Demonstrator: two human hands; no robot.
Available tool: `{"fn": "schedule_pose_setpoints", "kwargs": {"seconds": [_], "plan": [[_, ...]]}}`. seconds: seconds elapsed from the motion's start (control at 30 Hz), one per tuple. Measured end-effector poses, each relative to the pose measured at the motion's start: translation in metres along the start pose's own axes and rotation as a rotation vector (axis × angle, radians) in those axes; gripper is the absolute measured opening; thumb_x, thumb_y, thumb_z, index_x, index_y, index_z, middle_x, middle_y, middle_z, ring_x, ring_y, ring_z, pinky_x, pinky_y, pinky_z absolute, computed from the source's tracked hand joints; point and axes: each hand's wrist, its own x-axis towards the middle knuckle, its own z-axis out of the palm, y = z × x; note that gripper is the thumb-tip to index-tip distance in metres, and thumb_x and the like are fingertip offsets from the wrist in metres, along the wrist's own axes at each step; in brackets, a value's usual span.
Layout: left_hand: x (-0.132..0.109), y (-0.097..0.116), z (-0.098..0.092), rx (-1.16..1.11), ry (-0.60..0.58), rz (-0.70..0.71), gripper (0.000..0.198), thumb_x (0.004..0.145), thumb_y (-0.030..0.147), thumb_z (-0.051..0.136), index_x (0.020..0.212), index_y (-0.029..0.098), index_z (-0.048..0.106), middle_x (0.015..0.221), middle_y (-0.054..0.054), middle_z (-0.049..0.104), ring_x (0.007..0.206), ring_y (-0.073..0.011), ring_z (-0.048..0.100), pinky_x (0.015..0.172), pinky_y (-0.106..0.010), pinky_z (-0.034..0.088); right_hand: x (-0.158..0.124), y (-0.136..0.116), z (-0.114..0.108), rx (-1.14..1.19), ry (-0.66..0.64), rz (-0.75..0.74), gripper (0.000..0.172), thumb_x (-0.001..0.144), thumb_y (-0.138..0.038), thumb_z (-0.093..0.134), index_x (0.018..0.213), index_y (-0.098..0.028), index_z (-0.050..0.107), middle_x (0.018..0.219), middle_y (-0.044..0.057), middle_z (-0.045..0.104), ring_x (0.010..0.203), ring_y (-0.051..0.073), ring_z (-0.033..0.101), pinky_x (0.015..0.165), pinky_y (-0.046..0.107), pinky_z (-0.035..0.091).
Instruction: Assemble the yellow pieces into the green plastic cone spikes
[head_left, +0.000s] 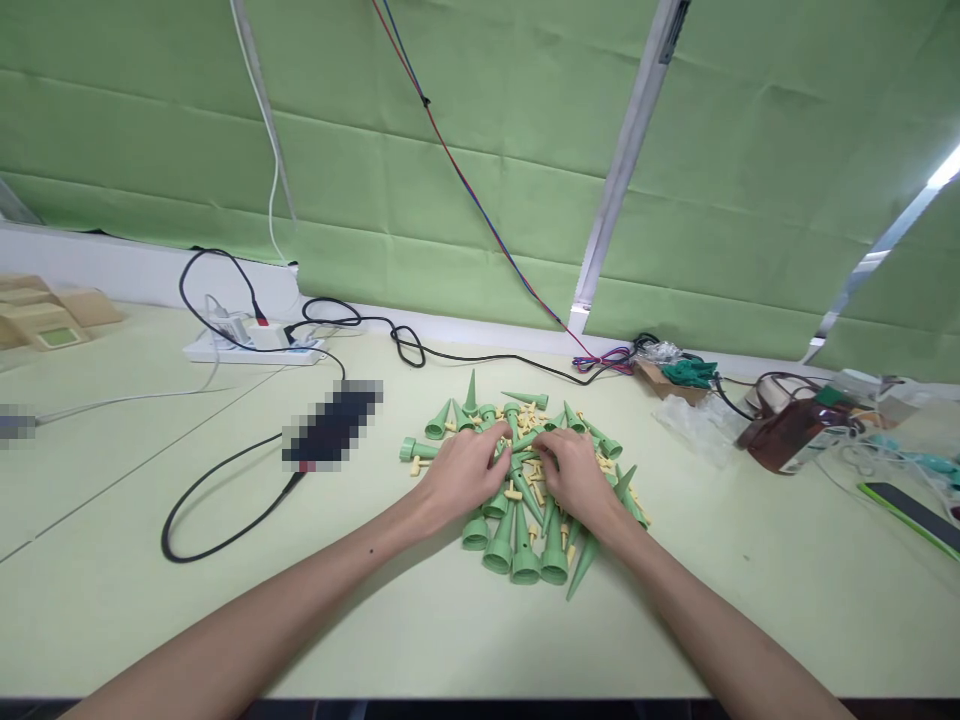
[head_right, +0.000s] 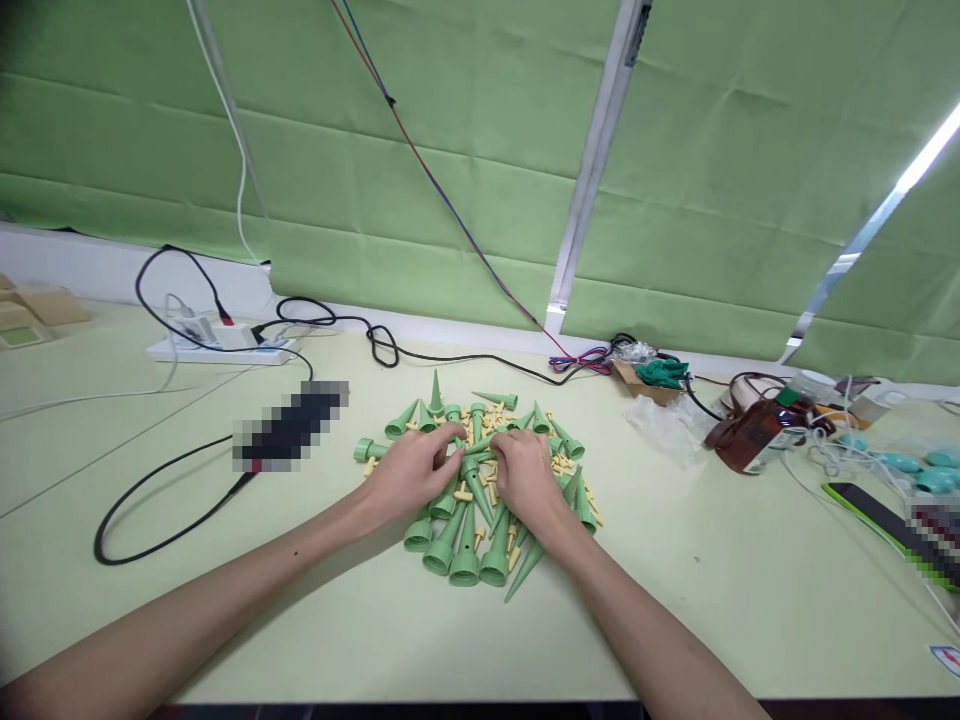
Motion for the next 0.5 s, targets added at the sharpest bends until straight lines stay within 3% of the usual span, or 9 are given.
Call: {"fn": "schedule_pose_setpoints", "kwargs": {"seconds": [0.23, 0.5], "plan": [[-0.0002, -0.0002, 0.0003, 0.033, 0.018, -0.014, 0.027, 0.094, 0.031, 0.041, 0.106, 0.021, 0.063, 0.058, -0.001, 0.059, 0.054, -0.0200, 0.055, 0.057, -0.028, 0.033, -0.0006, -0.0011, -0.0008, -0.012, -0.012, 0.017, 0.025, 0.087, -0.002, 0.049, 0.092, -0.016, 0.069, 0.090, 0.007, 0.068, 0.091, 0.022, 0.059, 0.078, 0.032, 0.030], [-0.0006, 0.0008, -0.0001, 0.042, 0.014, -0.018, 0.027, 0.094, 0.031, 0.040, 0.105, 0.021, 0.063, 0.057, 0.000, 0.057, 0.052, -0.0194, 0.053, 0.058, -0.028, 0.034, -0.0067, -0.0084, -0.0098, 0.028, -0.110, -0.083, 0.020, 0.081, -0.003, 0.052, 0.080, -0.017, 0.066, 0.080, 0.005, 0.066, 0.082, 0.021, 0.058, 0.077, 0.032, 0.034]]}}
